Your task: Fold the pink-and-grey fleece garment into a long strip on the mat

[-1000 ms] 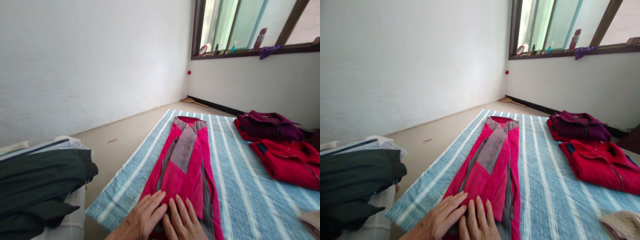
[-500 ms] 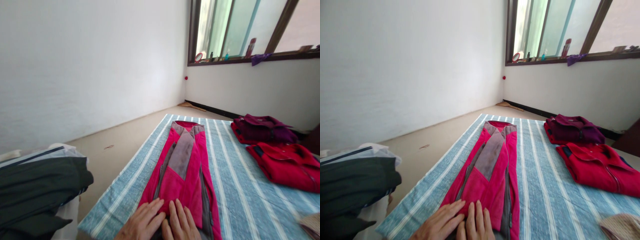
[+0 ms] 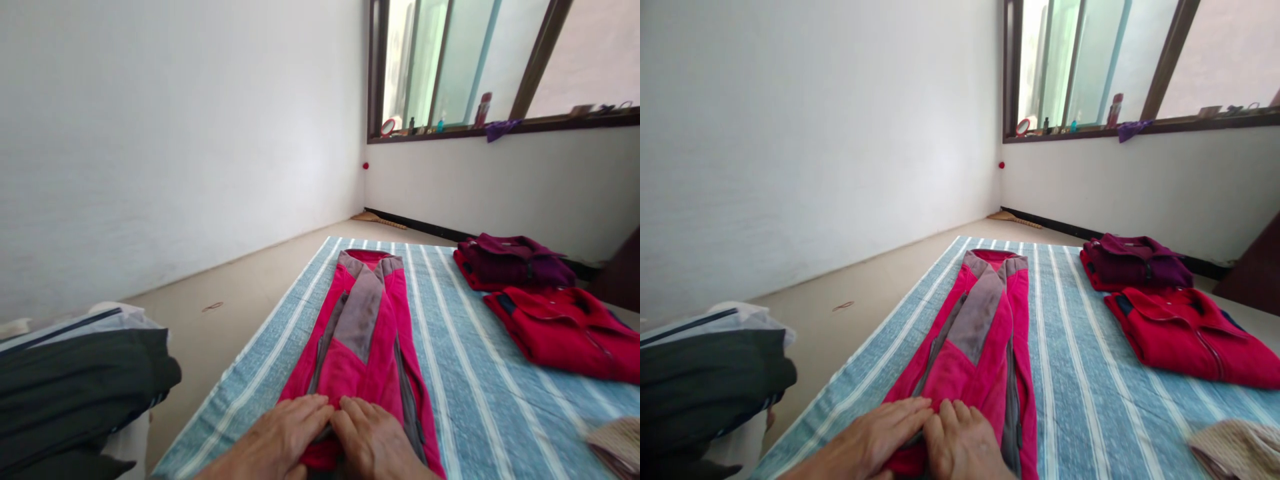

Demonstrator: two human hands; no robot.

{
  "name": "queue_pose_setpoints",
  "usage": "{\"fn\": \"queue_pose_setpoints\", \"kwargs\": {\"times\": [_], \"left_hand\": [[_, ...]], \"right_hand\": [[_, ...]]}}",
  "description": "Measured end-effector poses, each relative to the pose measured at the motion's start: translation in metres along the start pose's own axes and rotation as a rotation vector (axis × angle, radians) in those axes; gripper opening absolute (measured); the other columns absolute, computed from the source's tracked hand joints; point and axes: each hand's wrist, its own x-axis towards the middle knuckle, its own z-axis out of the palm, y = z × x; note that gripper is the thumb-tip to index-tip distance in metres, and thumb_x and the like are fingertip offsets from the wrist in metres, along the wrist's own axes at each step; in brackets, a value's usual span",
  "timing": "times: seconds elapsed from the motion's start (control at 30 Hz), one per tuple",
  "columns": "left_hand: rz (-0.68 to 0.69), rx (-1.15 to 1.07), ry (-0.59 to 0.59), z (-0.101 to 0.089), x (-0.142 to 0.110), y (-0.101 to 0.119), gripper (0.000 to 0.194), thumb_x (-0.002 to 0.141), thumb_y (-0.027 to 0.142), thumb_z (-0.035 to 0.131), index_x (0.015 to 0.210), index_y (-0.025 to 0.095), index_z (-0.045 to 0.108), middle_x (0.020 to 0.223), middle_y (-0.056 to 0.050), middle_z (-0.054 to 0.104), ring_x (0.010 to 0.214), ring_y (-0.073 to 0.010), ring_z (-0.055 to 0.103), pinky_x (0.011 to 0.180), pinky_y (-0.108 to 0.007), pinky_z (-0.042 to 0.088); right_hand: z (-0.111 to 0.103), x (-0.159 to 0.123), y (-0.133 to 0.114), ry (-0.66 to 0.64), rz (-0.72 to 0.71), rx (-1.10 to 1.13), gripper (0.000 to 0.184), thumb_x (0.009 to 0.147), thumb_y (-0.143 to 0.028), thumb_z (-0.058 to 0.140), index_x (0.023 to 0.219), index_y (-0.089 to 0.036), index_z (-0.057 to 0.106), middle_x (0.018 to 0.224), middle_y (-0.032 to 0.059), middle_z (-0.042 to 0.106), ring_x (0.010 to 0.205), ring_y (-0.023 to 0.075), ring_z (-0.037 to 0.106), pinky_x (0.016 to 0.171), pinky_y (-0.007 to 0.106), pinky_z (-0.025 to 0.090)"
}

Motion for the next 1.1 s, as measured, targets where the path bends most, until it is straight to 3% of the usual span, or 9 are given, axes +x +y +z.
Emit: {"fn": "queue_pose_setpoints", "kwargs": {"times": [0.1,0.2,0.57,0.7,0.93,1.1], "left_hand": [[-0.016,-0.082,-0.052,-0.010,0.010,0.005,0.073,0.065,0.008,0.051,0.135,0.026,0.041,0.137,-0.006,0.054,0.124,-0.0260,0.050,0.107,-0.041,0.040],[-0.026,-0.123,-0.082,-0.016,0.019,0.009,0.062,0.066,0.009,0.051,0.126,0.025,0.048,0.128,-0.006,0.058,0.118,-0.0253,0.054,0.103,-0.040,0.042],[0.039,-0.352,-0.227,-0.030,0.036,0.002,0.022,0.080,0.014,0.052,0.099,0.022,0.058,0.100,-0.002,0.066,0.093,-0.0195,0.061,0.084,-0.025,0.044],[-0.009,-0.350,-0.236,-0.032,0.038,0.003,0.020,0.077,0.010,0.051,0.093,0.022,0.057,0.093,0.000,0.065,0.089,-0.0179,0.062,0.080,-0.023,0.044],[-0.016,-0.265,-0.222,-0.024,0.035,0.001,0.026,0.078,0.011,0.048,0.099,0.023,0.057,0.098,-0.001,0.065,0.095,-0.0189,0.060,0.087,-0.025,0.044],[0.003,-0.250,-0.172,-0.024,0.034,0.001,0.027,0.081,0.016,0.046,0.105,0.023,0.056,0.102,-0.002,0.065,0.097,-0.0196,0.060,0.088,-0.027,0.045]], "right_hand": [[-0.030,0.007,0.002,-0.241,0.062,0.178,0.030,0.071,-0.015,0.064,0.100,-0.018,0.055,0.092,0.0036,0.067,0.079,0.0210,0.065,0.070,0.029,0.052],[-0.045,0.011,0.001,-0.361,0.144,0.287,0.032,0.072,-0.014,0.062,0.103,-0.017,0.056,0.098,0.0047,0.066,0.087,0.0219,0.063,0.076,0.031,0.049],[-0.073,0.025,0.000,-0.507,0.310,0.362,0.016,0.077,-0.015,0.061,0.093,-0.016,0.058,0.092,0.0046,0.065,0.085,0.0222,0.063,0.070,0.031,0.044],[-0.069,0.023,-0.002,-0.495,0.300,0.317,0.015,0.078,-0.016,0.059,0.093,-0.017,0.057,0.089,0.0048,0.065,0.082,0.0228,0.063,0.069,0.033,0.047],[-0.029,-0.001,-0.015,-0.296,0.200,0.069,0.039,0.070,-0.009,0.053,0.108,-0.014,0.051,0.105,0.0140,0.064,0.091,0.0272,0.062,0.077,0.039,0.052],[-0.040,0.010,-0.010,-0.378,0.185,0.144,0.033,0.065,-0.009,0.048,0.096,-0.016,0.051,0.092,0.0099,0.064,0.080,0.0243,0.062,0.070,0.035,0.051]]}}
